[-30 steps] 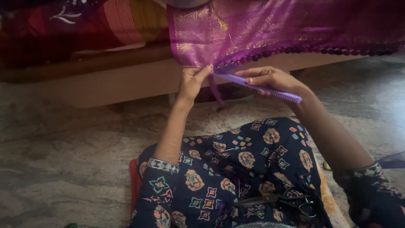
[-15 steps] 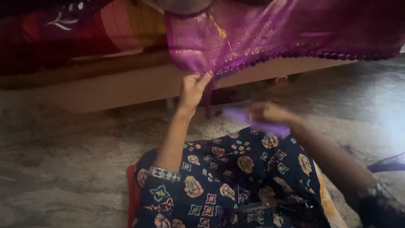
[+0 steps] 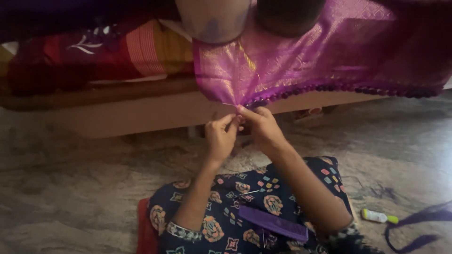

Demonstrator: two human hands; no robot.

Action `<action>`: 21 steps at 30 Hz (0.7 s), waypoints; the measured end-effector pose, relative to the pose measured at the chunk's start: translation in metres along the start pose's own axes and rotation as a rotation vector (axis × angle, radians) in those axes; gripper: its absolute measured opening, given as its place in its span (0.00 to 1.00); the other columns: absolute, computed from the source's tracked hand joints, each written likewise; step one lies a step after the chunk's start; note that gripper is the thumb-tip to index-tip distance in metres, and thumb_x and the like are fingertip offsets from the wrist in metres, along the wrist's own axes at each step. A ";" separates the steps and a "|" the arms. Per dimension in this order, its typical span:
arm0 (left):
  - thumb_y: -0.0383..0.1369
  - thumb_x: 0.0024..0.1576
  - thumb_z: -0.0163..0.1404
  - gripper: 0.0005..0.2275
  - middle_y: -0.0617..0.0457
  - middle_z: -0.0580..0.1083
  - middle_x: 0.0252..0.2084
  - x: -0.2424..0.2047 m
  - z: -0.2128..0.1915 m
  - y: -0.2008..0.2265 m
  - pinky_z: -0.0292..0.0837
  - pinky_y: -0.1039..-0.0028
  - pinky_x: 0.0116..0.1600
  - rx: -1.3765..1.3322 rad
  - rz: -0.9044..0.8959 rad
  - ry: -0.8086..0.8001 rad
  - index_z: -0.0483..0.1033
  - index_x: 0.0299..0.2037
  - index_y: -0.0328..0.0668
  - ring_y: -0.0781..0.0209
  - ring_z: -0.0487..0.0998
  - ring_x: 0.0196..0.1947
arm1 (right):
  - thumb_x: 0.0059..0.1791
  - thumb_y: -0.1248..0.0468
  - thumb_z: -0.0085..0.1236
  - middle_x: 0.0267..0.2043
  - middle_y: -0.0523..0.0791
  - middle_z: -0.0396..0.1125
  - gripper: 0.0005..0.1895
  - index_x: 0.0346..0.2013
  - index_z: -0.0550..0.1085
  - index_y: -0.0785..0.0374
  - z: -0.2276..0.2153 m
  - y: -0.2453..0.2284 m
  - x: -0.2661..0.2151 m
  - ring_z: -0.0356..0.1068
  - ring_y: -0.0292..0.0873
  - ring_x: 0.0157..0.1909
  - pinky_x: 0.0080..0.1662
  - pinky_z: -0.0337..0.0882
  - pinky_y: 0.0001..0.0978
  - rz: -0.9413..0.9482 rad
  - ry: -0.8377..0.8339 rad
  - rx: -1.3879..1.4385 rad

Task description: Braid purple thread or fabric into tassels on the edge of a pink cloth.

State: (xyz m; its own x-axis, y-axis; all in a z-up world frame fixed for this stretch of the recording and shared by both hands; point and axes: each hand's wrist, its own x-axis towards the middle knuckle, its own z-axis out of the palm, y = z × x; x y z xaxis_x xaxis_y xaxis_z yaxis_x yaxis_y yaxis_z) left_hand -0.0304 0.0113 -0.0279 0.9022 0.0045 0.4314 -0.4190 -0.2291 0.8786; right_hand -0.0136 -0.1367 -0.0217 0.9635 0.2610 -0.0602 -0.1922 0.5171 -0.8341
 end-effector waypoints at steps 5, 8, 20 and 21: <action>0.27 0.55 0.54 0.08 0.47 0.82 0.36 0.000 -0.003 -0.005 0.76 0.69 0.46 0.187 0.056 0.100 0.83 0.41 0.34 0.62 0.83 0.37 | 0.52 0.57 0.58 0.21 0.42 0.70 0.16 0.28 0.79 0.67 0.054 -0.010 -0.012 0.65 0.38 0.20 0.22 0.62 0.35 -0.098 0.434 -0.388; 0.27 0.53 0.51 0.09 0.54 0.81 0.38 0.016 -0.009 -0.026 0.72 0.72 0.47 -0.455 -0.371 0.069 0.83 0.41 0.38 0.65 0.79 0.39 | 0.54 0.58 0.58 0.28 0.42 0.73 0.13 0.34 0.80 0.66 0.027 0.020 -0.001 0.66 0.31 0.27 0.29 0.65 0.25 -0.451 0.310 -0.534; 0.32 0.59 0.56 0.07 0.54 0.81 0.36 0.042 -0.004 -0.059 0.71 0.77 0.49 -0.609 -0.446 -0.246 0.83 0.38 0.36 0.69 0.78 0.39 | 0.58 0.58 0.51 0.29 0.41 0.69 0.15 0.47 0.77 0.69 0.015 0.035 -0.006 0.62 0.33 0.25 0.25 0.62 0.28 -0.107 0.260 -0.341; 0.32 0.59 0.56 0.07 0.54 0.81 0.36 0.041 -0.001 -0.064 0.71 0.77 0.49 -0.611 -0.445 -0.244 0.83 0.38 0.36 0.69 0.78 0.39 | 0.58 0.58 0.51 0.29 0.41 0.69 0.15 0.47 0.77 0.69 0.005 0.041 -0.002 0.62 0.33 0.25 0.25 0.62 0.28 -0.107 0.259 -0.343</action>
State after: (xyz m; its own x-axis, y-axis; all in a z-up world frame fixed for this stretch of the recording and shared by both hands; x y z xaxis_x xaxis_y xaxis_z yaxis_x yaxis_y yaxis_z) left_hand 0.0329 0.0275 -0.0663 0.9655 -0.2596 0.0188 0.0673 0.3188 0.9454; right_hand -0.0241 -0.1121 -0.0534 0.9980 -0.0149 -0.0622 -0.0574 0.2180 -0.9743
